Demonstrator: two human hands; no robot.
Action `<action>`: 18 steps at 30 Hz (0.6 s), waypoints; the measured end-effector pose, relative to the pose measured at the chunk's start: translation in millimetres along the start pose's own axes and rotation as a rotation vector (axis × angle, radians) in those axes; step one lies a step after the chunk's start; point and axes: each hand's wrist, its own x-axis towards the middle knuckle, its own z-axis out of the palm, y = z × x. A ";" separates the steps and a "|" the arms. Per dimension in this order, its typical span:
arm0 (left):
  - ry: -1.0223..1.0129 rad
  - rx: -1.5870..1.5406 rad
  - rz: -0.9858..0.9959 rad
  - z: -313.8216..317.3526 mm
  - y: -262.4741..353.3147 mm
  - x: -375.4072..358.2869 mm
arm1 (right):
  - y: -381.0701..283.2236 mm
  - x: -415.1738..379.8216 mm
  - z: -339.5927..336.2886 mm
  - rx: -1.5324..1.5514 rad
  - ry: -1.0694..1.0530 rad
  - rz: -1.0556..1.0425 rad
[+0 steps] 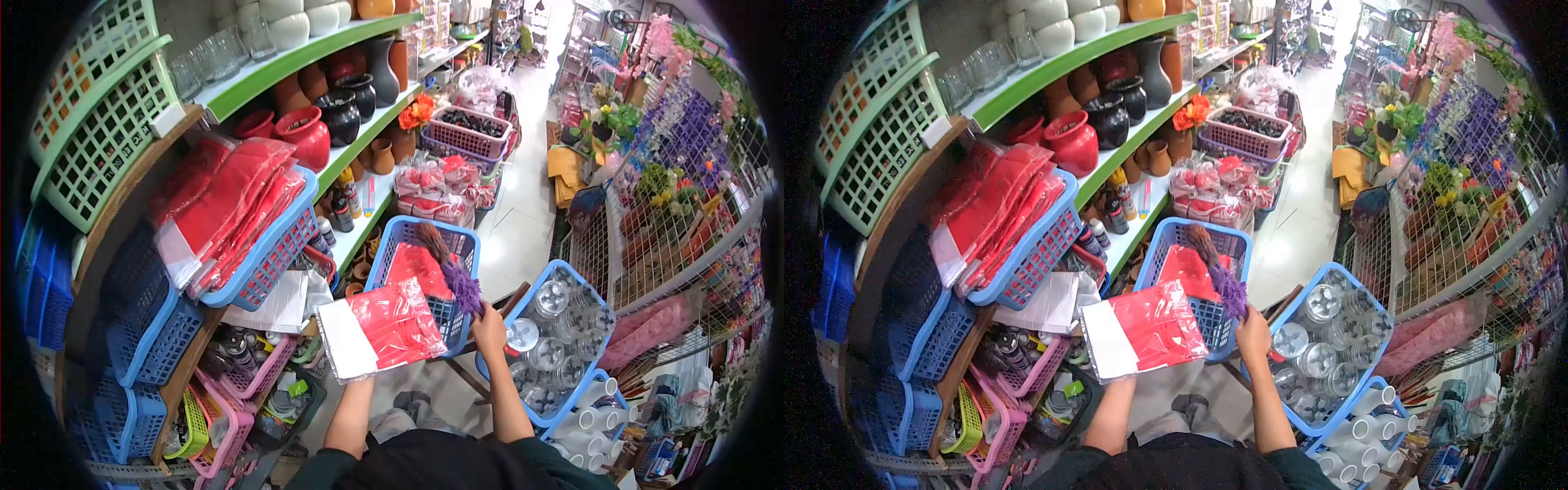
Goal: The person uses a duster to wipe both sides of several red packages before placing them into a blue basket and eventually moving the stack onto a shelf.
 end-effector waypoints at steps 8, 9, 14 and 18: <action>0.117 0.160 -0.082 -34.6 -5.6 44.1 | 14.8 -57.8 -58.7 0.252 0.327 -0.648; 0.132 0.179 -0.091 -49.7 -9.7 61.2 | 15.0 -66.2 -62.4 0.180 0.324 -0.707; 0.185 0.275 -0.131 -67.5 -10.2 67.7 | 24.8 -91.9 -71.2 -0.087 0.268 -0.800; 0.205 0.358 -0.169 -58.2 -9.7 61.5 | 46.6 -85.8 -59.2 0.134 0.421 -0.310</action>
